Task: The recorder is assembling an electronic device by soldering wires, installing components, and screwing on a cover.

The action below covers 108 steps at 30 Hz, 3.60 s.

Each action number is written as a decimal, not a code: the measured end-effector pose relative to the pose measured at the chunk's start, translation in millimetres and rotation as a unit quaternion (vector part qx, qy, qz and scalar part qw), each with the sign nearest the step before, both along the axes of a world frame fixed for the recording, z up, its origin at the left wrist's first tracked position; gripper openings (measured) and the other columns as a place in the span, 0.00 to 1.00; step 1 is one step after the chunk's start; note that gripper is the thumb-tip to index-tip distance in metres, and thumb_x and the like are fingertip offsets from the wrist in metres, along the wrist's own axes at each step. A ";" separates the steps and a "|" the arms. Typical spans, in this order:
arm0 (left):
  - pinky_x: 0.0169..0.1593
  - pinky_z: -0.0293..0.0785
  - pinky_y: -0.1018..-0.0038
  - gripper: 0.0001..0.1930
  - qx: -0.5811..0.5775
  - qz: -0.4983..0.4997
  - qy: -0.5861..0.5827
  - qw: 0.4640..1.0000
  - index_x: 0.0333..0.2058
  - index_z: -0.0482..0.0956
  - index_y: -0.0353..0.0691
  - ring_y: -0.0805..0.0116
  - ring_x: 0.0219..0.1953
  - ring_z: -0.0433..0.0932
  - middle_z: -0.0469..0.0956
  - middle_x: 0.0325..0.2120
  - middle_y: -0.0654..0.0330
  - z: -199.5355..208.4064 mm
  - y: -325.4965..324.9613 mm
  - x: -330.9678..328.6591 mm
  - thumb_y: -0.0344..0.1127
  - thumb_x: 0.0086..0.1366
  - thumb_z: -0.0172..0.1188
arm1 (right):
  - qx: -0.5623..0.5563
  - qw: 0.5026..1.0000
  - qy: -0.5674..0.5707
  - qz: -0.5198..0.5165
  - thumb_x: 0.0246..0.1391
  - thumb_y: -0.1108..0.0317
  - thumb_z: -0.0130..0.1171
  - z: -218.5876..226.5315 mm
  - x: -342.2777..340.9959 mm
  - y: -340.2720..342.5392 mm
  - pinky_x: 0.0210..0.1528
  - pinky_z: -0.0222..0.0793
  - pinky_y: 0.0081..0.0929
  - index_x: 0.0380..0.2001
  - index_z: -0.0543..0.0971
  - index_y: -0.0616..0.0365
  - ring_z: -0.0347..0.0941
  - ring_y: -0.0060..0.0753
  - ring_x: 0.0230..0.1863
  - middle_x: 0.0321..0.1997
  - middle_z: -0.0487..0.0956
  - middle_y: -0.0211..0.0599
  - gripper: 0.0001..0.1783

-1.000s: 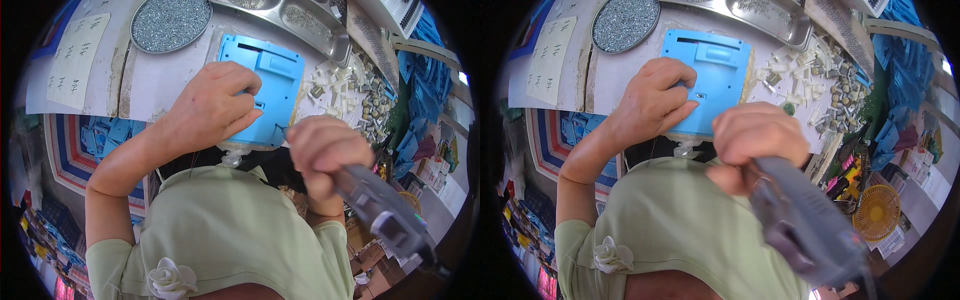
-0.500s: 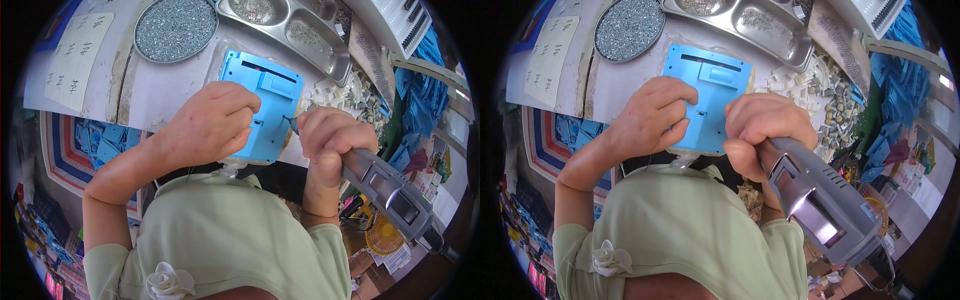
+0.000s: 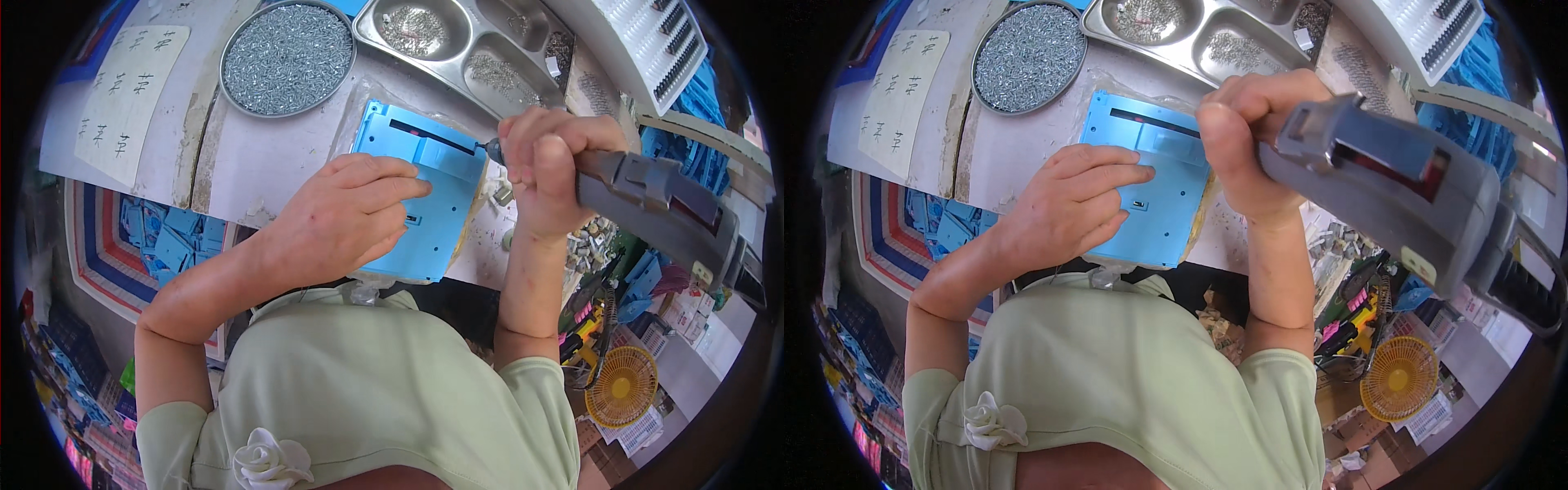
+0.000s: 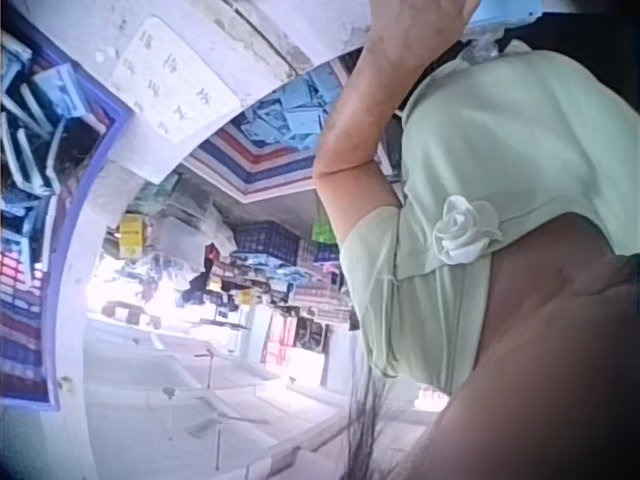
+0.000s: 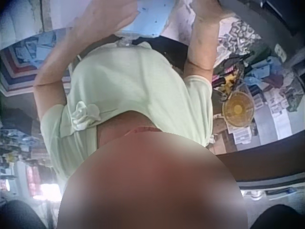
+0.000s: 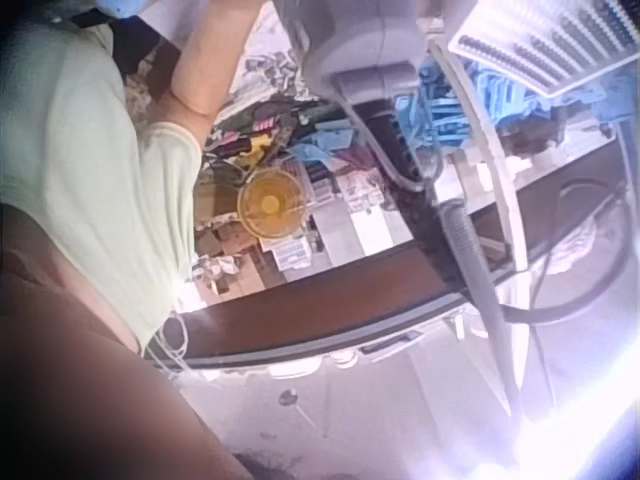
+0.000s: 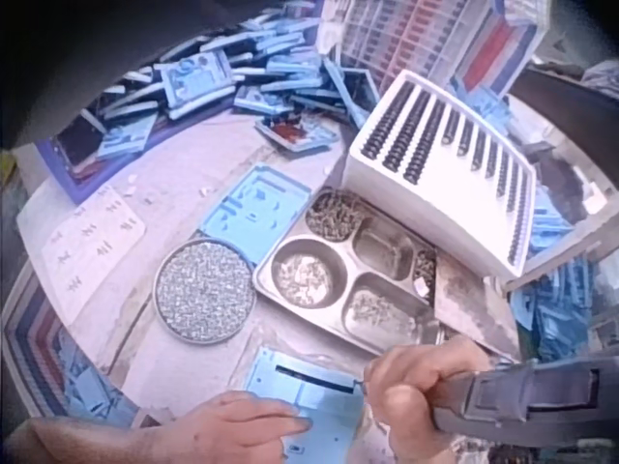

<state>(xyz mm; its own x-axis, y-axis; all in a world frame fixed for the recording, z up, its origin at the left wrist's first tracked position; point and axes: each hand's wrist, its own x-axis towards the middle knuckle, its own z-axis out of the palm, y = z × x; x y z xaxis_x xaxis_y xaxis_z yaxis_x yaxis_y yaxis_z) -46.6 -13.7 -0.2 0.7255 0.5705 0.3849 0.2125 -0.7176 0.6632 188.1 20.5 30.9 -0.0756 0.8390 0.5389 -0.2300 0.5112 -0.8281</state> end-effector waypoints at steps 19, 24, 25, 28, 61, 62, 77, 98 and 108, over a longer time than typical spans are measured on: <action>0.56 0.64 0.56 0.11 -0.019 0.045 -0.016 0.999 0.30 0.74 0.38 0.55 0.53 0.75 0.77 0.51 0.55 19.1 -1.4 -7.9 0.29 0.48 0.67 | -0.035 0.975 0.013 0.218 0.60 0.45 0.68 62.6 -43.4 -33.4 0.21 0.61 0.20 0.41 0.71 0.45 0.69 0.17 0.18 0.22 0.76 0.18 0.21; 0.54 0.64 0.58 0.09 0.000 0.041 -0.002 0.999 0.28 0.76 0.39 0.58 0.52 0.76 0.77 0.50 0.56 17.3 1.3 -12.9 0.30 0.47 0.68 | -0.050 0.974 -0.011 0.223 0.63 0.46 0.65 61.1 -47.9 -34.4 0.21 0.61 0.21 0.44 0.70 0.45 0.69 0.18 0.18 0.22 0.75 0.17 0.20; 0.53 0.64 0.58 0.09 0.009 0.042 -0.005 0.999 0.27 0.76 0.39 0.58 0.52 0.76 0.77 0.50 0.56 16.6 2.0 -13.5 0.30 0.48 0.68 | -0.052 0.973 -0.016 0.224 0.64 0.46 0.64 61.2 -49.2 -33.4 0.21 0.61 0.22 0.44 0.70 0.45 0.69 0.18 0.18 0.22 0.75 0.17 0.20; 0.53 0.65 0.58 0.09 0.033 0.041 -0.006 0.999 0.26 0.76 0.39 0.59 0.51 0.77 0.77 0.50 0.56 15.4 4.6 -16.2 0.31 0.49 0.69 | -0.059 0.974 -0.031 0.216 0.65 0.47 0.63 63.6 -53.3 -32.2 0.22 0.61 0.22 0.44 0.69 0.46 0.69 0.18 0.19 0.22 0.74 0.18 0.19; 0.46 0.64 0.63 0.04 0.074 0.150 0.008 0.986 0.31 0.76 0.47 0.70 0.58 0.79 0.83 0.50 0.65 -13.2 -25.4 -23.1 0.32 0.58 0.63 | -0.014 0.996 -0.046 0.069 0.67 0.70 0.57 22.5 -84.8 25.5 0.21 0.59 0.27 0.38 0.66 0.55 0.60 0.23 0.16 0.18 0.66 0.28 0.08; 0.46 0.64 0.63 0.04 0.079 0.155 0.010 0.985 0.32 0.76 0.46 0.71 0.58 0.79 0.83 0.49 0.65 -13.1 -27.7 -21.7 0.32 0.57 0.62 | -0.022 0.995 -0.022 0.095 0.66 0.71 0.57 28.7 -84.1 20.5 0.21 0.59 0.28 0.38 0.66 0.55 0.60 0.23 0.16 0.17 0.66 0.28 0.08; 0.50 0.65 0.61 0.10 -0.056 0.159 -0.081 0.982 0.39 0.82 0.45 0.66 0.45 0.83 0.85 0.41 0.63 -5.9 -5.2 -32.5 0.29 0.59 0.70 | -0.030 0.987 -0.027 0.156 0.69 0.51 0.57 61.4 -74.0 3.2 0.26 0.56 0.23 0.46 0.72 0.47 0.62 0.17 0.20 0.22 0.69 0.20 0.14; 0.48 0.66 0.54 0.10 0.196 0.327 0.167 0.909 0.28 0.84 0.41 0.58 0.41 0.76 0.77 0.29 0.58 -20.2 82.1 -85.3 0.41 0.58 0.68 | -0.154 0.975 0.016 0.161 0.54 0.78 0.70 44.3 -99.1 -58.9 0.35 0.71 0.33 0.41 0.72 0.58 0.72 0.29 0.28 0.29 0.76 0.36 0.17; 0.49 0.65 0.54 0.10 0.102 0.326 0.152 0.927 0.33 0.89 0.47 0.62 0.45 0.78 0.84 0.36 0.66 -23.9 86.1 -89.1 0.44 0.58 0.68 | -0.139 0.981 -0.085 0.102 0.60 0.64 0.71 33.7 -120.3 -64.3 0.29 0.68 0.33 0.35 0.68 0.54 0.68 0.28 0.20 0.20 0.72 0.30 0.19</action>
<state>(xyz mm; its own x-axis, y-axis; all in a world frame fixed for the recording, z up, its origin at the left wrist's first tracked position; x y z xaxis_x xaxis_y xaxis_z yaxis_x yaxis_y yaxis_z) -135.7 72.4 -24.2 0.3442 0.8644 0.3665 0.8006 -0.4741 0.3665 67.8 -43.8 64.6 -0.3259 0.9102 0.2557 -0.1507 0.2170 -0.9645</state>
